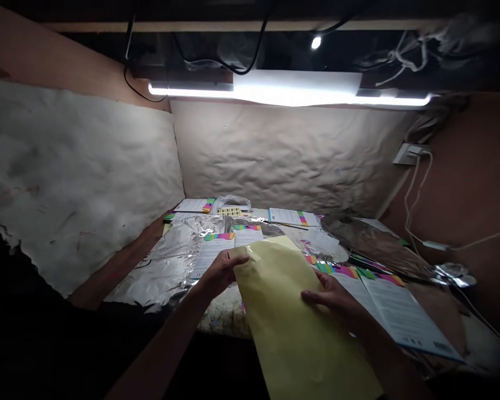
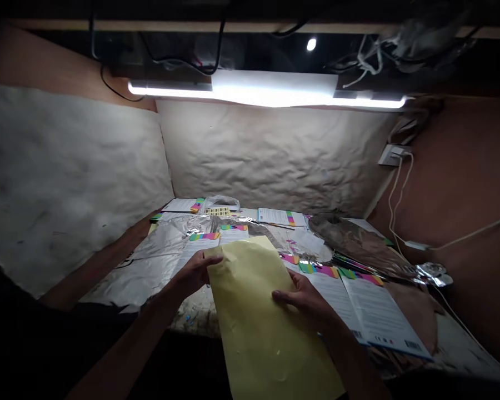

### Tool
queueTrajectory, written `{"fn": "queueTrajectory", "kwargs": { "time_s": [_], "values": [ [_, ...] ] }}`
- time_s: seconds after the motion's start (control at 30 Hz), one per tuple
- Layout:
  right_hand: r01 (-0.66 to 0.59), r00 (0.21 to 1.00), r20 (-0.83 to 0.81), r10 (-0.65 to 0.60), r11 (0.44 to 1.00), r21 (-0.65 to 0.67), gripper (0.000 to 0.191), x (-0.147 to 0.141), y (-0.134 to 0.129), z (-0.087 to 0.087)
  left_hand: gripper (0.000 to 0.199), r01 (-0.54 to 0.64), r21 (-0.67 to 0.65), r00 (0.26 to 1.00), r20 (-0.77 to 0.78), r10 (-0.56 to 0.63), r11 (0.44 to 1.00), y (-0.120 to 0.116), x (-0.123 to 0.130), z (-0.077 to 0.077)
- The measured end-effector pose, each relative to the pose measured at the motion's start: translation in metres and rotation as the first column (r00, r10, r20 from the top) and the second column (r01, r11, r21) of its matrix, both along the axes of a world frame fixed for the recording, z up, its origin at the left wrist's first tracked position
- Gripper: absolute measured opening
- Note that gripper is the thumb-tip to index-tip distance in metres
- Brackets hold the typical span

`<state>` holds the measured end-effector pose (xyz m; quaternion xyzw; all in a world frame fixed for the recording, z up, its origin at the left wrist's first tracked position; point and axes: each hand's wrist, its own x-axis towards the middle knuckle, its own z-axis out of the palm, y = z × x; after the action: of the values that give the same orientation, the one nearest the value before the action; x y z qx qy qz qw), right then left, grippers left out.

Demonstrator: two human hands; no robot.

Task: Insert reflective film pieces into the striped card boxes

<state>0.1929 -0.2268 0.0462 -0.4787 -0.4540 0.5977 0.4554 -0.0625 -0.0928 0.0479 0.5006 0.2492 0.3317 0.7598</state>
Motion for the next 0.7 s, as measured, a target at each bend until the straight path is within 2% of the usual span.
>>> {"fn": "queueTrajectory", "kwargs": {
  "time_s": [0.2,0.33,0.47,0.57,0.63,0.67,0.7],
  "values": [
    [-0.154,0.965,0.205,0.164,0.986,-0.061,0.063,0.022,-0.011,0.021,0.042,-0.02,-0.032,0.988,-0.154,0.015,0.999,-0.014,-0.01,-0.013],
    [-0.172,0.935,0.298,0.194,0.98,-0.099,0.065,0.037,-0.011,0.04,0.042,-0.046,-0.012,0.985,-0.166,0.043,0.999,-0.015,0.003,-0.017],
    [-0.159,0.946,0.268,0.182,0.982,-0.103,0.068,0.068,-0.013,0.052,0.038,-0.006,-0.015,0.986,-0.168,0.003,1.0,-0.009,0.039,-0.014],
    [-0.132,0.948,0.276,0.161,0.984,-0.122,0.064,0.104,-0.009,0.049,0.035,0.028,-0.05,0.986,-0.165,-0.036,0.998,0.0,0.077,-0.014],
    [-0.065,0.931,0.351,0.1,0.992,-0.109,0.065,0.131,0.002,0.043,0.032,0.035,-0.085,0.985,-0.166,-0.048,0.996,0.007,0.104,-0.018],
    [0.003,0.901,0.434,0.033,0.997,-0.08,0.067,0.145,0.009,0.038,0.03,0.033,-0.103,0.984,-0.169,-0.05,0.994,0.011,0.117,-0.021],
    [0.088,0.838,0.542,-0.064,0.996,-0.019,0.068,0.157,0.018,0.034,0.029,0.028,-0.118,0.983,-0.175,-0.048,0.993,0.015,0.129,-0.025]
  ]
}}
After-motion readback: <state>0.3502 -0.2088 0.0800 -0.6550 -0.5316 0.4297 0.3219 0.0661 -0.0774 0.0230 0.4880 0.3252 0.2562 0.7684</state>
